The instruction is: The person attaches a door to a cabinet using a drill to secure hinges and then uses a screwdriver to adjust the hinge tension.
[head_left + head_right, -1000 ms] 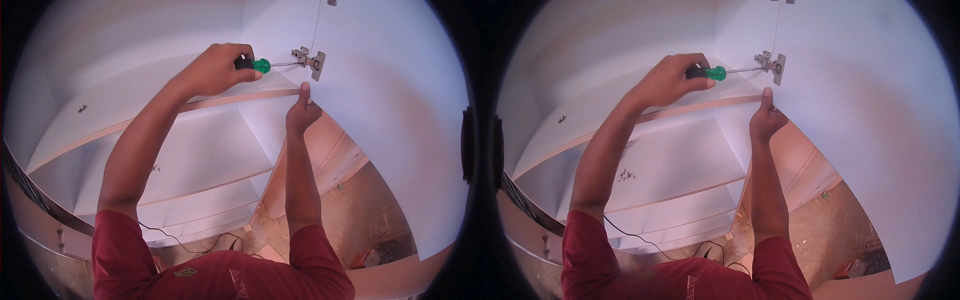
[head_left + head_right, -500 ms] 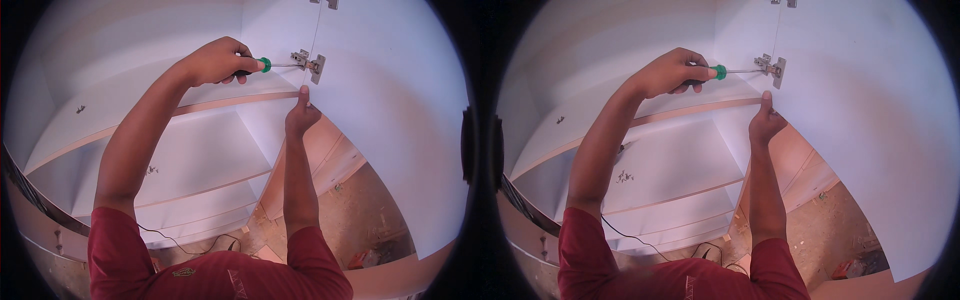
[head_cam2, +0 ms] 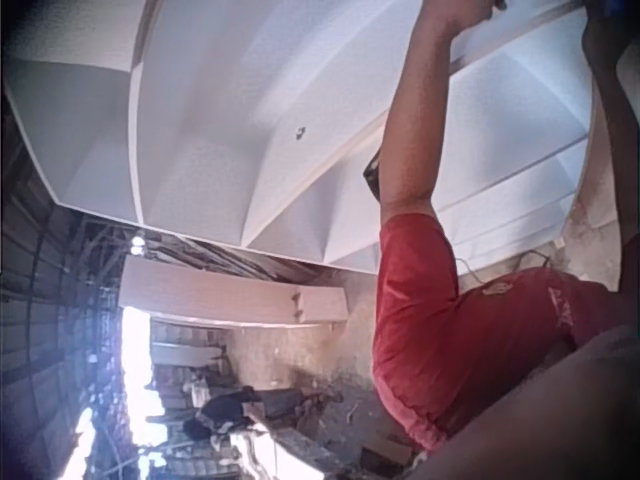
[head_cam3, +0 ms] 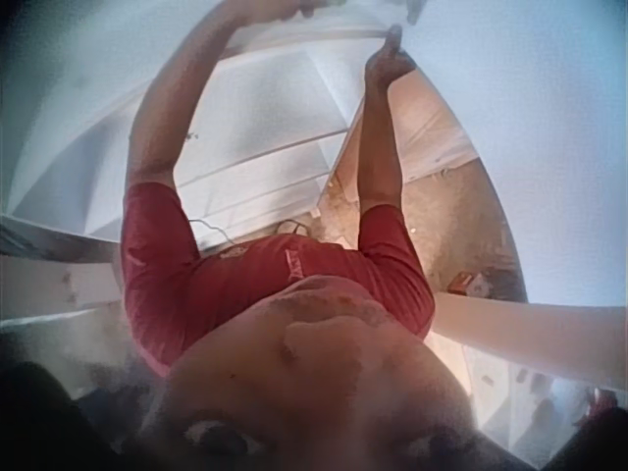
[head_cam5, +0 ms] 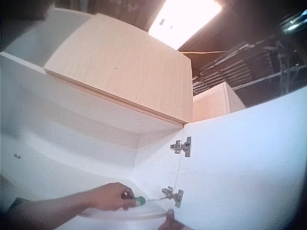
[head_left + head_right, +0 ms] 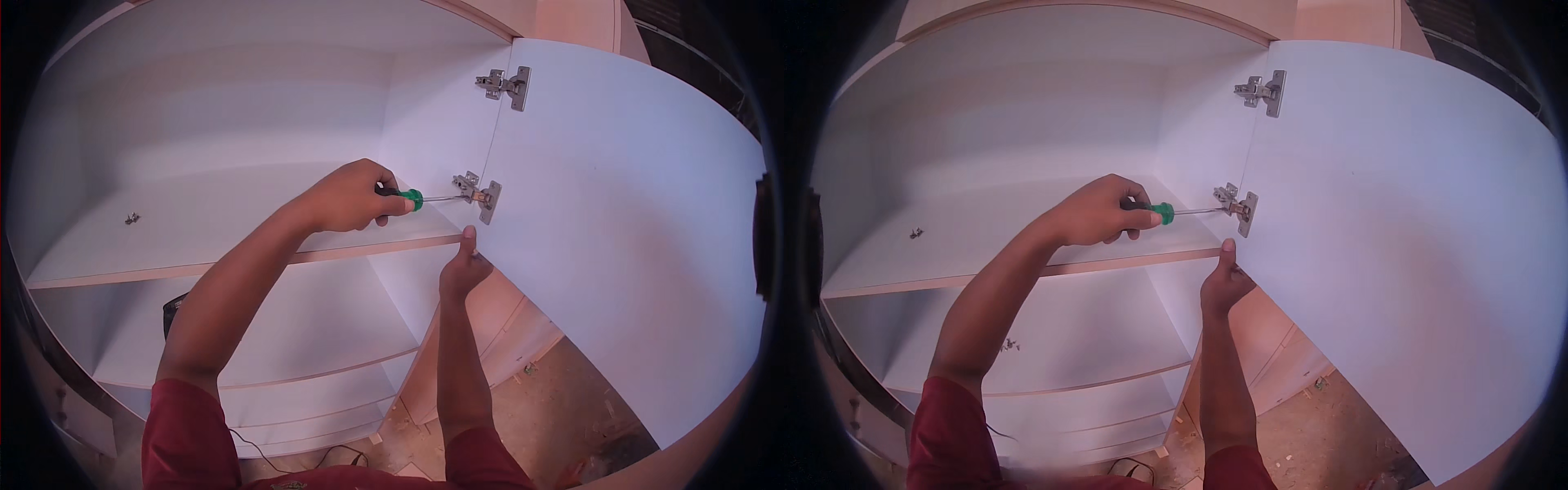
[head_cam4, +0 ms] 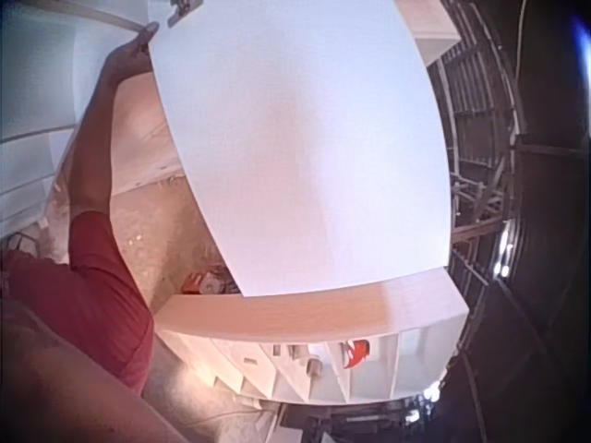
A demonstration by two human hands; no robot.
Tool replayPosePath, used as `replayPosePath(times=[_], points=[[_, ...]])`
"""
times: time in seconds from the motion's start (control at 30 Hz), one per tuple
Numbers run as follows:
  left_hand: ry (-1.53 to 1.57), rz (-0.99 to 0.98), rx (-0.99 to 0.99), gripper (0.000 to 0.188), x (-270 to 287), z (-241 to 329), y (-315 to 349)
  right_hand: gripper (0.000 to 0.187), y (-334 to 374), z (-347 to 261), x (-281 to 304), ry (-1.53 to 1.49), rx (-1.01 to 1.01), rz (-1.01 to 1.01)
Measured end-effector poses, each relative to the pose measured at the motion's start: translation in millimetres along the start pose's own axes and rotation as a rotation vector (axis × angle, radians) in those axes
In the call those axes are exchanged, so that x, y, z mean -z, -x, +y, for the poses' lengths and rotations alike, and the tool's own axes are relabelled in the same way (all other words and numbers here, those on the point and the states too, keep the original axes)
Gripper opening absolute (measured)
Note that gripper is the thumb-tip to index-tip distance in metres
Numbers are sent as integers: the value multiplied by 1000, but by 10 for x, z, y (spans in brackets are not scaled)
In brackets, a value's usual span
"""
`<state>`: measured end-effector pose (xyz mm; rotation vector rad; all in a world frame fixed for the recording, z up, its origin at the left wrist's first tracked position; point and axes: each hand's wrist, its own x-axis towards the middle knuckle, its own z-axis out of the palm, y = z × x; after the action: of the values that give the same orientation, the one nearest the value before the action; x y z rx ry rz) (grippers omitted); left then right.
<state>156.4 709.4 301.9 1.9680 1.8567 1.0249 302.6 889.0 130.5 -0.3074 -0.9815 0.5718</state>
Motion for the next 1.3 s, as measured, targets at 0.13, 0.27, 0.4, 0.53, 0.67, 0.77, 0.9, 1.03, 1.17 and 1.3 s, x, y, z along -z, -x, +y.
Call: replayPosePath(times=[0.13, 0.27, 0.4, 0.53, 0.67, 0.77, 0.9, 1.03, 1.17, 1.3], points=[[9, -5, -8, 39, 1, -14, -20, 37, -21, 46, 3, 19, 15, 5], [-74, 34, -56, 41, -6, -39, -15, 36, -8, 40, -23, -33, 44, 18], [-374, 182, -272, 28, -51, -110, 18, 36, -12, 45, -72, 1, 132, 40], [-756, 375, -439, 24, -335, -129, 91, 36, 15, -53, -61, -55, 83, 49], [-893, 450, -536, 26, -394, -299, 34, 37, -1, -60, -47, 15, 14, 18], [-584, 409, -497, 28, -278, -284, 77, 38, 14, -178, -78, -5, 48, 32], [46, 331, -229, 35, -234, -247, 73, 38, -16, -54, 11, 59, -14, -6], [96, 135, 37, 36, -215, -131, 55, 37, -11, -155, -40, 36, 38, 2], [-300, 203, -198, 30, -241, -168, 77, 35, -12, -62, -15, 67, 23, 1], [-504, 278, -389, 23, -286, -261, 44, 27, -14, 11, -9, 20, 69, 26]])
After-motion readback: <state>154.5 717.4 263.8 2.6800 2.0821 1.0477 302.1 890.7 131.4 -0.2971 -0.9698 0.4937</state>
